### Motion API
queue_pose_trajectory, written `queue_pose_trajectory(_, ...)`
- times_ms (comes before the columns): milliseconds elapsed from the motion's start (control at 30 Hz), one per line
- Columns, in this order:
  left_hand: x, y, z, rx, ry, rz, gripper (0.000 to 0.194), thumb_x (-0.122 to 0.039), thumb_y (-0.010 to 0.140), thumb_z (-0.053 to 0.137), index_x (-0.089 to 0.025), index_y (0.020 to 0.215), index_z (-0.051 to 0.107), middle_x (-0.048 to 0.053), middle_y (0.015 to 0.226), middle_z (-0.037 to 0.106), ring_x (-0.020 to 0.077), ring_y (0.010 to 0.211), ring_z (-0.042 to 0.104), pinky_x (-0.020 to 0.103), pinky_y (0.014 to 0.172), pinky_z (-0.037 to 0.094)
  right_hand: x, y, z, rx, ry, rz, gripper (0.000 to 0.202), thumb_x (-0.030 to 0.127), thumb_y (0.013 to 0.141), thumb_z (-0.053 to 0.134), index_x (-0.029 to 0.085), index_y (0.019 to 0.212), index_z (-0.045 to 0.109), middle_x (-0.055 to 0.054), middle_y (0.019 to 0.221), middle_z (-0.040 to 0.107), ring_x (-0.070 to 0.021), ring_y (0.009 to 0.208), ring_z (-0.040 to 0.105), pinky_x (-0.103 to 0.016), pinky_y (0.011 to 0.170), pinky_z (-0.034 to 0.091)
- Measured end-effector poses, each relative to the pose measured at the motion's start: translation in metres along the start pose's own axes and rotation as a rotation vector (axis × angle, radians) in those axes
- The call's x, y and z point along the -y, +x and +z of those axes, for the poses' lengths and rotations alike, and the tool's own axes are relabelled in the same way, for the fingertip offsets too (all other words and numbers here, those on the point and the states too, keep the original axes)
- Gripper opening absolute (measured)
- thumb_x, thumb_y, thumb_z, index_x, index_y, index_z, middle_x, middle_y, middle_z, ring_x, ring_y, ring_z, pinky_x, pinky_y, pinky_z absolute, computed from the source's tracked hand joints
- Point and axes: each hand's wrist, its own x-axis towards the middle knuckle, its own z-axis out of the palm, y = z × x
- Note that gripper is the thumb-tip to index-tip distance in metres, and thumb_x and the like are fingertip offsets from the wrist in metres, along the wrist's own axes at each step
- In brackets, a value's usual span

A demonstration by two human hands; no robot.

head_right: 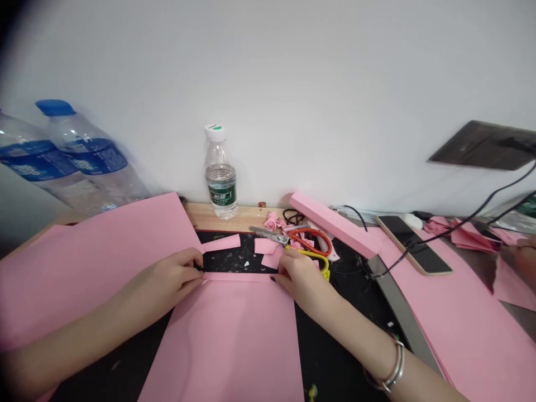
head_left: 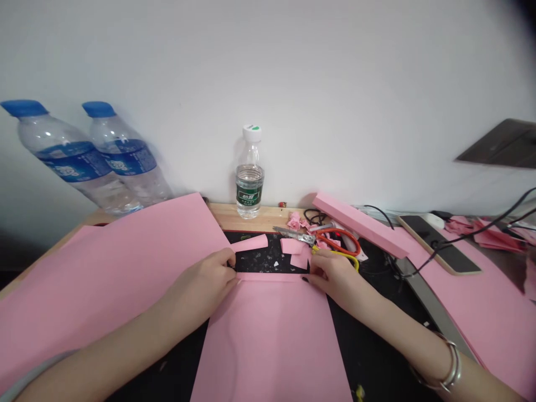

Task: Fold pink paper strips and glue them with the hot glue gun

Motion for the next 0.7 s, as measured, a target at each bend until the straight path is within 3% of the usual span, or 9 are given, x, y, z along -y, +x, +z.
queue_pose_trajectory(133,0.008,0.004,-0.002,0.126,-0.098,-0.094,0.028,-0.024,0.089,0.046,-0.02,0.073,0.069,0.003,0.087,0.062,0.0142,0.073,0.061,0.025,0.069,0.047,-0.002,0.002,0.0,0.043,0.085,0.069,0.02,0.016,0.076,0.069,0.018,0.064,0.053,0.0,0.067,0.056,-0.0141,0.061,0.051,-0.025,0.054,0.037)
queue_pose_trajectory(267,0.01,0.006,-0.004,0.092,-0.18,-0.134,0.018,-0.022,0.086,0.049,-0.02,0.084,0.067,0.003,0.09,0.065,0.0164,0.079,0.061,0.026,0.071,0.049,0.0,0.002,-0.001,0.058,0.112,0.098,0.012,0.014,0.075,0.067,0.019,0.072,0.057,0.001,0.068,0.057,-0.0142,0.062,0.052,-0.023,0.052,0.036)
queue_pose_trajectory(467,0.014,0.005,-0.001,0.068,-0.195,-0.071,0.021,-0.02,0.089,0.045,-0.021,0.094,0.066,0.002,0.092,0.066,0.0166,0.083,0.062,0.027,0.073,0.049,0.001,-0.001,-0.003,0.027,0.119,-0.006,0.018,0.002,0.073,0.06,0.018,0.067,0.056,0.002,0.071,0.057,-0.0131,0.065,0.054,-0.022,0.055,0.039)
queue_pose_trajectory(700,0.012,0.001,-0.005,0.088,-0.081,0.082,0.03,-0.014,0.092,0.04,-0.021,0.083,0.067,0.002,0.087,0.061,0.0161,0.084,0.057,0.026,0.073,0.047,0.001,-0.012,0.002,-0.053,0.05,-0.17,0.02,0.001,0.079,0.054,0.019,0.071,0.054,-0.001,0.079,0.058,-0.0149,0.074,0.057,-0.025,0.063,0.046)
